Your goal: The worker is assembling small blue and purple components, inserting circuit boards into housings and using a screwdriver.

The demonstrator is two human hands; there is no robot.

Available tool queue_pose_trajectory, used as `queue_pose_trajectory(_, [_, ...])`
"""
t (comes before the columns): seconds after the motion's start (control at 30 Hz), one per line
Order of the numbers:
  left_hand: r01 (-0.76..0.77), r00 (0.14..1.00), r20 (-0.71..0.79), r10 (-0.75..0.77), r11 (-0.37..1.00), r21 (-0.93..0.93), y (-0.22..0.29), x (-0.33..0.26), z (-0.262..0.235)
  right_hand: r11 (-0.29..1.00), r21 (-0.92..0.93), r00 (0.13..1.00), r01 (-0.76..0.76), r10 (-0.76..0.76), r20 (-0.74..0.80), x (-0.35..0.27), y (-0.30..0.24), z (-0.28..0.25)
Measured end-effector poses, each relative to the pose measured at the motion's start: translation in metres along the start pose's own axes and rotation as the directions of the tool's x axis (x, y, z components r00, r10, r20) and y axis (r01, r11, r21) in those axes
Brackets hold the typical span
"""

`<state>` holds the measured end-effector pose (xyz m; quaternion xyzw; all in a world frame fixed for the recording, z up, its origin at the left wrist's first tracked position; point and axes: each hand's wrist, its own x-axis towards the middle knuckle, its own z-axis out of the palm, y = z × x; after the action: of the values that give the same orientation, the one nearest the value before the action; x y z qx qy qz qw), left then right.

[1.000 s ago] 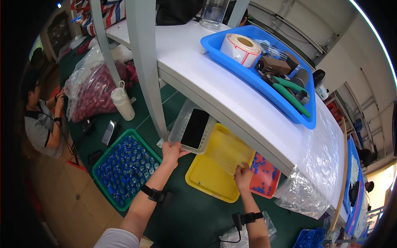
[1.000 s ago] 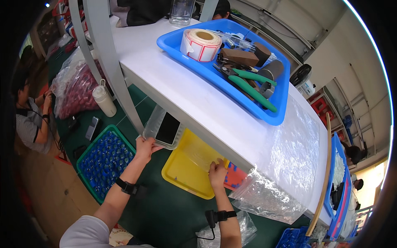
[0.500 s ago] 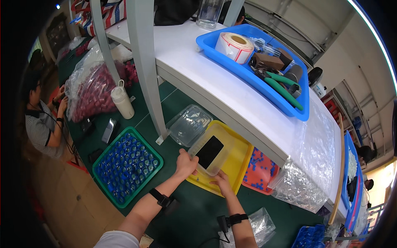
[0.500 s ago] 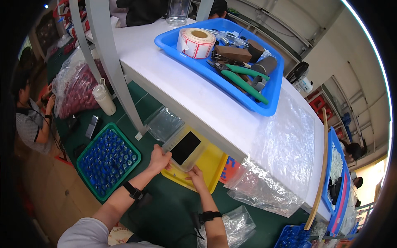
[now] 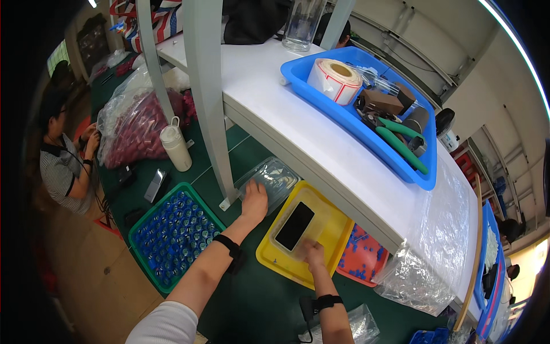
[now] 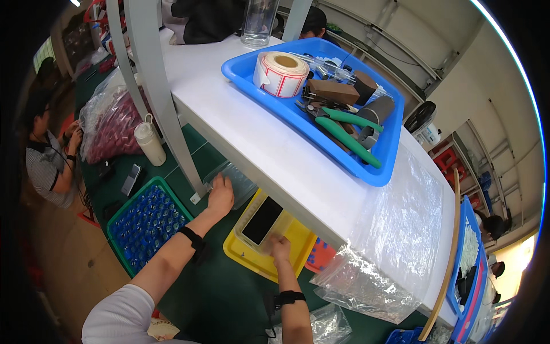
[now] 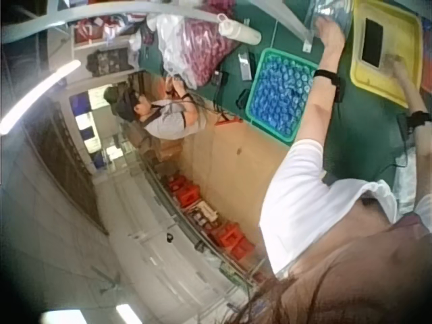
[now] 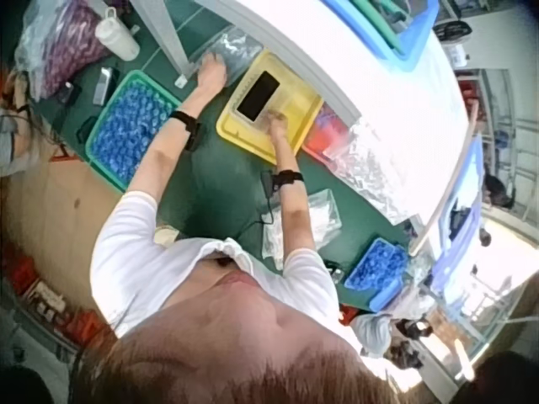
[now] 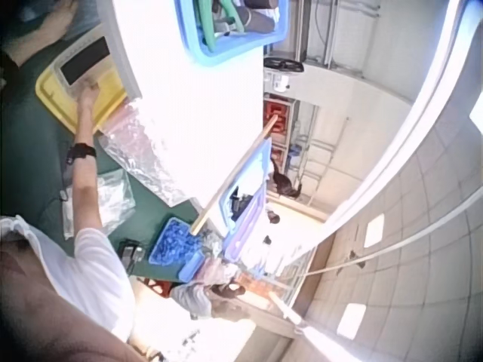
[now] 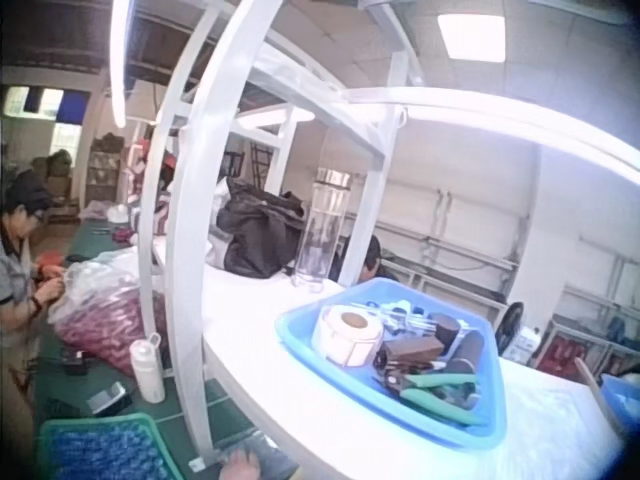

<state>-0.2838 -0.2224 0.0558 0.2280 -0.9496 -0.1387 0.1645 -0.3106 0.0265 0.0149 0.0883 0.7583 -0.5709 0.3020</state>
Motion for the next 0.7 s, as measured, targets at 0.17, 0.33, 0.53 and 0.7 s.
queue_pose_trajectory(0.17, [0.21,0.978,-0.08,-0.194,0.872,0.442,-0.039,0.043,0.042,0.989,-0.127,0.997,0.071,-0.071,0.009,-0.001,0.012,0.001])
queue_pose_trajectory(0.33, [0.351,0.87,0.286,-0.402,0.911,0.216,-0.042,0.068,0.023,0.812,-0.528,0.953,0.247,-0.302,-0.018,-0.004,0.002,-0.006])
queue_pose_trajectory(0.53, [0.295,0.94,0.164,-0.298,0.955,0.042,-0.034,0.063,0.033,0.83,-0.483,0.941,0.279,-0.336,-0.034,-0.009,-0.002,0.003])
queue_pose_trajectory(0.7, [0.477,0.838,0.254,-0.483,0.874,0.089,-0.013,0.06,0.036,0.824,-0.5,0.943,0.267,-0.331,-0.042,-0.005,0.003,-0.001])
